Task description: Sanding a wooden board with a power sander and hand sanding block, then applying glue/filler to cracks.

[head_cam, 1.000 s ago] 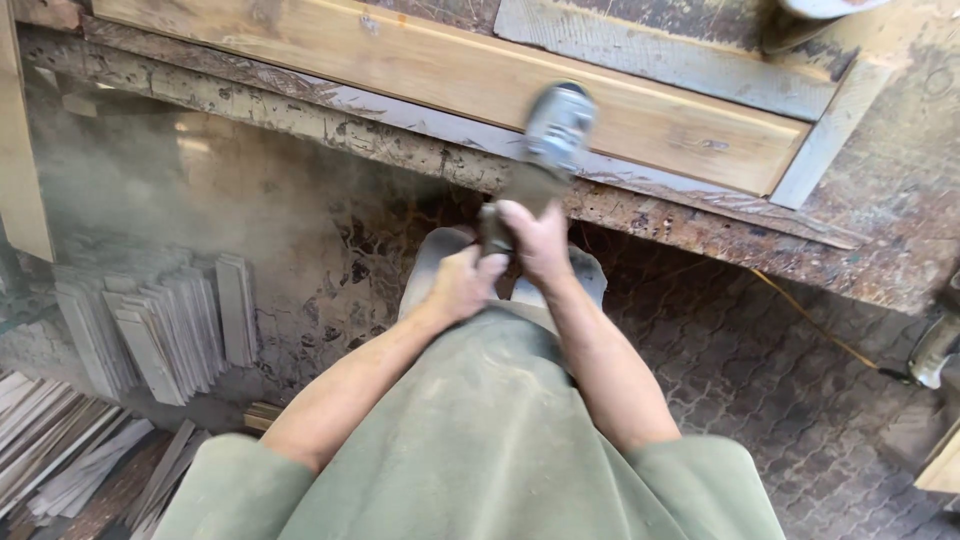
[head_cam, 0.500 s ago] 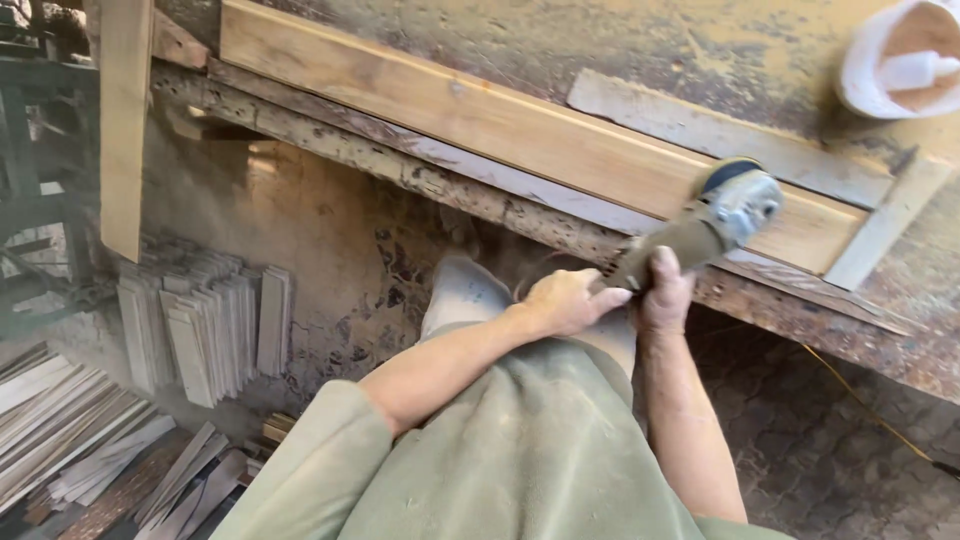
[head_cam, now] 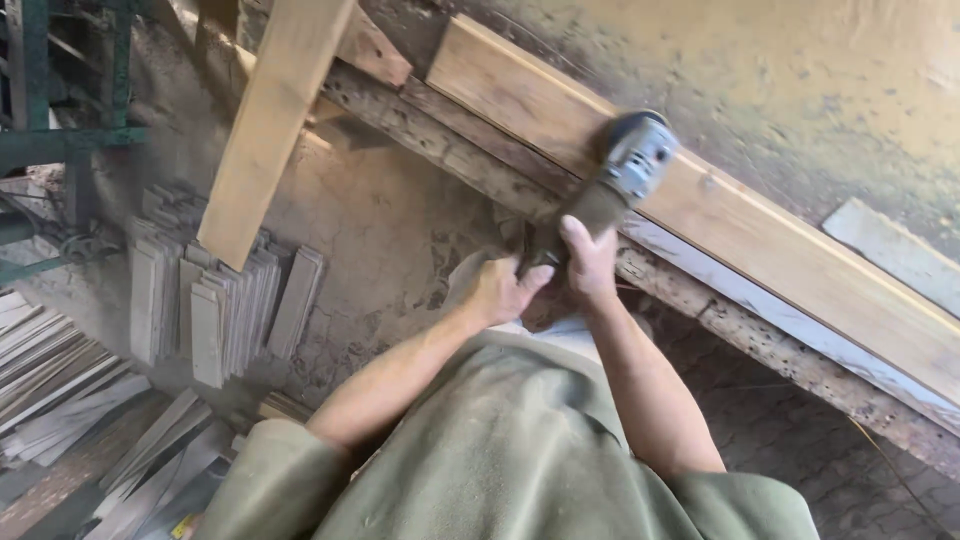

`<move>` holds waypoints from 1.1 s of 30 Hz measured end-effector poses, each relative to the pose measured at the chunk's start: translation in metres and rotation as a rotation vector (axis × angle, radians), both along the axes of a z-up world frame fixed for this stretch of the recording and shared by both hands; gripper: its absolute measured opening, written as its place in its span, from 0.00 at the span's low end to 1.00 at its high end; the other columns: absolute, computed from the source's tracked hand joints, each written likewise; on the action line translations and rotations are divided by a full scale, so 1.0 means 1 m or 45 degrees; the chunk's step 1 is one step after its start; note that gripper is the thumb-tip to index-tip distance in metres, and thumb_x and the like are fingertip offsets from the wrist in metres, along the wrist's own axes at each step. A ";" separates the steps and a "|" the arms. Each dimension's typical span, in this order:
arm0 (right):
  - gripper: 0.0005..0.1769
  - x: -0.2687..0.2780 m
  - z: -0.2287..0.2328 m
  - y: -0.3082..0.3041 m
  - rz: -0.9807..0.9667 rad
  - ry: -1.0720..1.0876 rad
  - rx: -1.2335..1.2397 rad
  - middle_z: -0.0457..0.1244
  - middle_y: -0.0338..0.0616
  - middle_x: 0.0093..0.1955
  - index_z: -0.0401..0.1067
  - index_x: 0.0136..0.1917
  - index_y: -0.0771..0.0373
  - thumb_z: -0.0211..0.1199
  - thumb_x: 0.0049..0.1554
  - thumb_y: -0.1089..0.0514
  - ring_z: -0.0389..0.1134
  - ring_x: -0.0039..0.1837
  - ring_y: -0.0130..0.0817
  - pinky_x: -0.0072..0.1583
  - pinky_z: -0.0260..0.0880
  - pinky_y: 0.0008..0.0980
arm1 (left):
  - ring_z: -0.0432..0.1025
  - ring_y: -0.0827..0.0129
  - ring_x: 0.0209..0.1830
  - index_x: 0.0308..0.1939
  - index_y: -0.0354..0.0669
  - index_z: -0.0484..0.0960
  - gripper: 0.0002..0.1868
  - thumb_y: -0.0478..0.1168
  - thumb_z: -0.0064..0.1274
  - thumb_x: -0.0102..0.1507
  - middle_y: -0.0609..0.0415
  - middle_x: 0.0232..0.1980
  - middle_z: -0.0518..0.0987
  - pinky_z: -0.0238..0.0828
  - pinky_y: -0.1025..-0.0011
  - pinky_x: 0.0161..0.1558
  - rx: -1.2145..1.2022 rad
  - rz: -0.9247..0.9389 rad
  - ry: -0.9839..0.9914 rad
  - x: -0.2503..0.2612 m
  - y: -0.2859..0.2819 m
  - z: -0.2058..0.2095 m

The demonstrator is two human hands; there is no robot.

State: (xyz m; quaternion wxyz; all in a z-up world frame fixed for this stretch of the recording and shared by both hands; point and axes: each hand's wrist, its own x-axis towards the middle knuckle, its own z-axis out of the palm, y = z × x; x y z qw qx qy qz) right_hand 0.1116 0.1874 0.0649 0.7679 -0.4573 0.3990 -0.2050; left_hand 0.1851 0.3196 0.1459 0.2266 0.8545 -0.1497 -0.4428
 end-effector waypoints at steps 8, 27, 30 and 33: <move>0.20 0.205 0.075 0.048 0.365 -0.201 0.057 0.68 0.42 0.43 0.75 0.52 0.60 0.79 0.50 0.54 0.67 0.46 0.30 0.48 0.73 0.37 | 0.80 0.57 0.24 0.24 0.46 0.82 0.31 0.64 0.42 0.68 0.46 0.16 0.77 0.74 0.58 0.33 -0.029 0.419 -0.065 0.124 0.070 0.026; 0.24 -0.097 0.024 -0.038 -0.075 -0.093 0.310 0.67 0.39 0.51 0.68 0.59 0.55 0.76 0.54 0.53 0.67 0.53 0.28 0.56 0.72 0.37 | 0.77 0.35 0.47 0.37 0.30 0.79 0.43 0.73 0.39 0.66 0.28 0.33 0.81 0.70 0.41 0.48 0.116 -0.199 0.081 -0.095 -0.056 0.040; 0.20 -0.190 0.019 -0.082 -0.301 0.013 0.320 0.66 0.39 0.48 0.68 0.56 0.56 0.73 0.56 0.53 0.68 0.51 0.31 0.57 0.72 0.40 | 0.76 0.35 0.54 0.42 0.32 0.81 0.42 0.73 0.39 0.64 0.28 0.43 0.83 0.72 0.43 0.56 0.079 -0.410 0.145 -0.158 -0.118 0.031; 0.16 -0.280 0.034 -0.138 -0.510 0.203 0.366 0.68 0.45 0.46 0.77 0.52 0.61 0.65 0.60 0.47 0.69 0.49 0.36 0.57 0.71 0.43 | 0.75 0.38 0.58 0.46 0.32 0.82 0.36 0.65 0.41 0.66 0.31 0.50 0.83 0.72 0.47 0.60 0.156 -0.717 0.315 -0.219 -0.203 0.048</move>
